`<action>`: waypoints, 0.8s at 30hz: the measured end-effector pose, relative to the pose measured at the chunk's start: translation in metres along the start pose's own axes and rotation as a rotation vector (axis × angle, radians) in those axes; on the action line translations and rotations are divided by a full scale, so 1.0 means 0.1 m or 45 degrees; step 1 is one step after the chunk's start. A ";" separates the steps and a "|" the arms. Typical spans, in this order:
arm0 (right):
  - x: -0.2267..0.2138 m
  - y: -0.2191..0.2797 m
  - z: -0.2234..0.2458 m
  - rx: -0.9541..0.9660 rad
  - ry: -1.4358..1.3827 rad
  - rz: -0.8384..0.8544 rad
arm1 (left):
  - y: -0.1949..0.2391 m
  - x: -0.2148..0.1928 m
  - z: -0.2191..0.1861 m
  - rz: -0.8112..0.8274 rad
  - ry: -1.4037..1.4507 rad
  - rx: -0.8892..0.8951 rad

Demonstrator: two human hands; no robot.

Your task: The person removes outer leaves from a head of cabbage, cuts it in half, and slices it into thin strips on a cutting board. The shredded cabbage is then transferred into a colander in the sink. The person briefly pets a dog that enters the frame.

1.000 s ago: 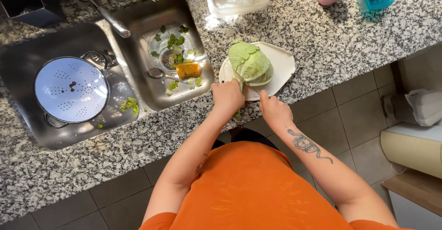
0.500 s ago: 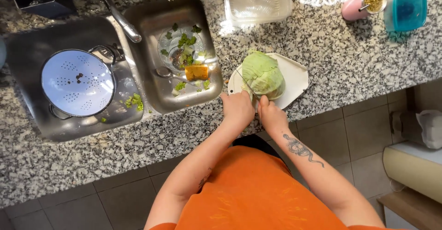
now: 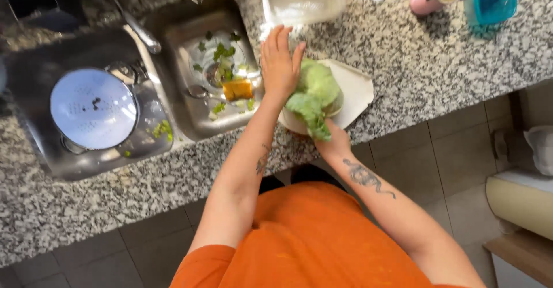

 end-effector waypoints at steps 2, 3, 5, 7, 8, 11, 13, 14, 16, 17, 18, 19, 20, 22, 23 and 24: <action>-0.05 0.01 0.05 0.009 -0.034 0.022 | 0.02 -0.01 0.00 -0.003 -0.030 0.045; -0.07 0.03 0.09 0.026 -0.060 0.059 | 0.02 -0.01 -0.01 0.002 -0.058 0.074; 0.43 -0.09 -0.43 0.054 -0.145 -0.078 | 0.08 0.20 0.14 0.014 -0.179 0.164; 0.33 -0.30 -0.47 0.035 -0.228 -0.222 | -0.11 0.28 0.18 -0.028 -0.312 0.241; 0.22 -0.20 -0.33 0.132 -0.198 -0.023 | -0.08 0.27 0.16 0.106 -0.240 0.159; 0.19 -0.08 -0.25 0.269 -0.132 0.192 | -0.01 0.24 0.14 0.244 -0.172 0.098; 0.42 -0.18 -0.43 0.284 -0.094 0.205 | -0.05 0.20 0.13 0.226 -0.184 0.110; 0.60 -0.25 -0.54 0.078 0.101 0.115 | -0.05 0.22 0.12 0.269 -0.193 0.115; 0.76 -0.30 -0.59 -0.139 0.298 0.017 | -0.02 0.21 0.15 0.298 -0.203 0.119; 0.76 -0.29 -0.53 -0.172 0.408 0.037 | 0.00 0.19 0.18 0.276 -0.188 0.143; 0.77 -0.28 -0.44 -0.204 0.512 0.058 | 0.02 0.15 0.23 0.258 -0.178 0.166; 0.74 -0.19 -0.46 -0.215 0.512 0.055 | 0.11 0.14 0.19 0.248 -0.184 0.166; 0.67 -0.23 -0.33 -0.408 0.603 -0.108 | 0.05 0.17 0.18 0.280 -0.176 0.131; 0.52 -0.26 -0.13 -0.598 0.706 -0.294 | -0.04 0.14 0.13 0.298 -0.160 0.105; 0.47 -0.28 -0.08 -0.532 0.578 -0.264 | -0.06 0.09 0.11 0.305 -0.083 0.084; 0.44 -0.23 -0.06 -0.497 0.459 -0.196 | 0.02 0.01 0.13 0.300 -0.019 0.018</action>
Point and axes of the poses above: each hand's wrist, its own y-axis away from the middle knuckle, its own x-axis out of the palm, z = x × y, the point moved 5 cm from there along -y, towards the middle knuckle, and after that the axes turned 8 degrees about -z, right-handed, at the moved point
